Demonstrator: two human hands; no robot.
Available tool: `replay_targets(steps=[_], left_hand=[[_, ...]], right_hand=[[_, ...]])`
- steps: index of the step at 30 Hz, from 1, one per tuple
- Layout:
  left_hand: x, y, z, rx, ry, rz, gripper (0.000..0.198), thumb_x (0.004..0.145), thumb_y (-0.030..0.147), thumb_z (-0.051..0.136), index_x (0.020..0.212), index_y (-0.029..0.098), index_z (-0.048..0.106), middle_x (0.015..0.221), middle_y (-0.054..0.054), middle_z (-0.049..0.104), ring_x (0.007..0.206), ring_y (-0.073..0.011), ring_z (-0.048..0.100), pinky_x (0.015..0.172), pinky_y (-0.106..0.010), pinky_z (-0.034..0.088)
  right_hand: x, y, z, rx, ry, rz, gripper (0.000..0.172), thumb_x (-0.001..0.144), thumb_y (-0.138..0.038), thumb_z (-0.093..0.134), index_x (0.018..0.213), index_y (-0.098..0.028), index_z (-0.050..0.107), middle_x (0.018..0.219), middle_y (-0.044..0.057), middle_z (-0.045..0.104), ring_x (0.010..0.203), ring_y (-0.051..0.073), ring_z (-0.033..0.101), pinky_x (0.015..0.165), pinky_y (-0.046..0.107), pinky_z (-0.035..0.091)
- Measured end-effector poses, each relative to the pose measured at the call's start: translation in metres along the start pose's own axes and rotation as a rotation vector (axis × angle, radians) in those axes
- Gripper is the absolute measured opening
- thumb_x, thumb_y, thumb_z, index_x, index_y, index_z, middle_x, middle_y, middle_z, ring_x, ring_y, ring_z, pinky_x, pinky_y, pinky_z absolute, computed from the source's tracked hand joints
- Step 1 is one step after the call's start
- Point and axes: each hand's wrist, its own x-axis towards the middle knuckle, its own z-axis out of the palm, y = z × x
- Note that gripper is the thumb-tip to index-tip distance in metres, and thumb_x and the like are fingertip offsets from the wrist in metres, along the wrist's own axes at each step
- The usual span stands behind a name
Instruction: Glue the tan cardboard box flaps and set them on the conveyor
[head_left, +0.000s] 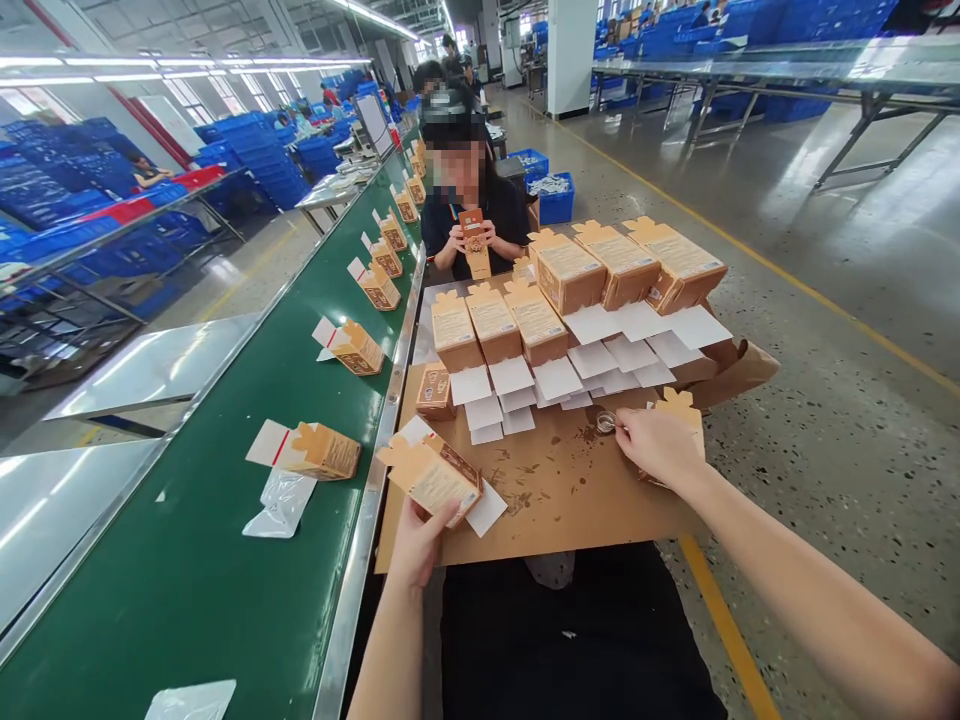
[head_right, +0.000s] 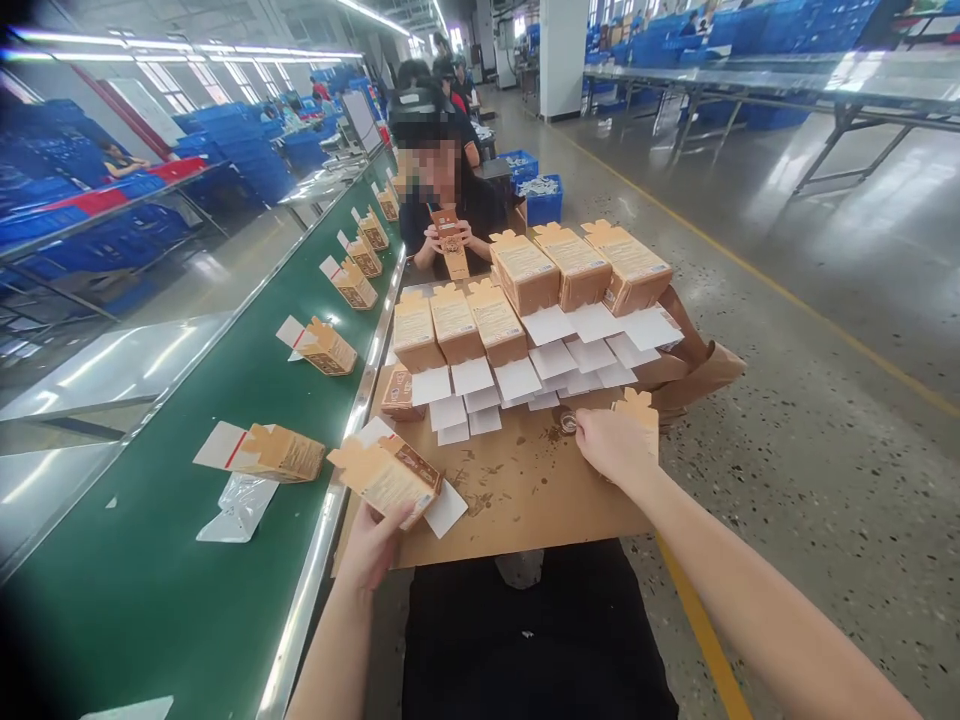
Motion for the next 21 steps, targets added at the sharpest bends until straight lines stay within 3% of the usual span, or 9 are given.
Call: replay_targets(steps=[4, 6, 10, 13, 15, 18, 21], left_hand=[[0.0, 0.007, 0.007, 0.118, -0.067, -0.009, 0.089, 0.052, 0.05, 0.12, 0.124, 0.022, 0.076, 0.132, -0.018, 0.089, 0.13, -0.0421, 0.086, 0.119, -0.059, 0.067], [0.0, 0.013, 0.01, 0.13, -0.071, -0.01, 0.091, 0.052, 0.051, 0.121, 0.124, 0.022, 0.073, 0.13, -0.017, 0.089, 0.128, -0.0411, 0.086, 0.118, -0.059, 0.067], [-0.003, 0.014, 0.012, 0.132, -0.08, -0.024, 0.093, 0.052, 0.052, 0.121, 0.125, 0.023, 0.07, 0.131, -0.017, 0.088, 0.127, -0.0399, 0.086, 0.119, -0.059, 0.066], [-0.004, 0.013, 0.012, 0.159, -0.074, -0.016, 0.095, 0.053, 0.052, 0.12, 0.128, 0.024, 0.069, 0.131, -0.016, 0.087, 0.127, -0.0396, 0.086, 0.118, -0.059, 0.067], [-0.006, 0.013, 0.012, 0.176, -0.068, -0.003, 0.097, 0.053, 0.052, 0.12, 0.129, 0.024, 0.067, 0.131, -0.015, 0.087, 0.126, -0.0393, 0.086, 0.117, -0.059, 0.067], [-0.01, 0.013, 0.013, 0.19, -0.072, 0.024, 0.097, 0.054, 0.052, 0.119, 0.13, 0.025, 0.066, 0.131, -0.014, 0.086, 0.127, -0.0395, 0.086, 0.116, -0.058, 0.067], [-0.02, 0.008, 0.017, 0.206, -0.058, 0.094, 0.094, 0.062, 0.053, 0.115, 0.136, 0.026, 0.064, 0.136, -0.015, 0.084, 0.13, -0.0393, 0.085, 0.116, -0.057, 0.066]], right_hand=[[-0.008, 0.013, 0.008, 0.076, 0.154, -0.035, 0.027, 0.108, -0.025, 0.064, 0.083, -0.024, 0.075, 0.07, 0.005, 0.076, 0.062, 0.02, 0.063, 0.064, 0.032, 0.031], [-0.024, 0.007, 0.021, 0.162, 0.23, -0.102, 0.028, 0.11, -0.03, 0.063, 0.088, -0.025, 0.079, 0.071, 0.005, 0.078, 0.062, 0.019, 0.064, 0.062, 0.032, 0.034], [-0.071, -0.053, 0.075, 0.448, 0.302, -0.346, 0.028, 0.112, -0.028, 0.062, 0.093, -0.025, 0.084, 0.074, 0.002, 0.082, 0.064, 0.016, 0.069, 0.067, 0.028, 0.047], [-0.095, -0.111, 0.122, 0.536, 0.299, -0.461, 0.028, 0.108, -0.016, 0.062, 0.088, -0.025, 0.079, 0.068, -0.002, 0.076, 0.059, 0.013, 0.064, 0.066, 0.026, 0.045], [-0.102, -0.137, 0.143, 0.533, 0.295, -0.494, 0.029, 0.105, -0.012, 0.063, 0.082, -0.025, 0.074, 0.065, -0.004, 0.071, 0.056, 0.013, 0.059, 0.063, 0.027, 0.04], [-0.1, -0.148, 0.157, 0.515, 0.288, -0.52, 0.032, 0.105, -0.01, 0.061, 0.077, -0.025, 0.065, 0.064, -0.004, 0.065, 0.056, 0.013, 0.054, 0.062, 0.028, 0.036], [-0.097, -0.137, 0.153, 0.534, 0.306, -0.501, 0.033, 0.107, -0.011, 0.057, 0.079, -0.025, 0.066, 0.065, -0.003, 0.066, 0.058, 0.014, 0.056, 0.063, 0.028, 0.039]])
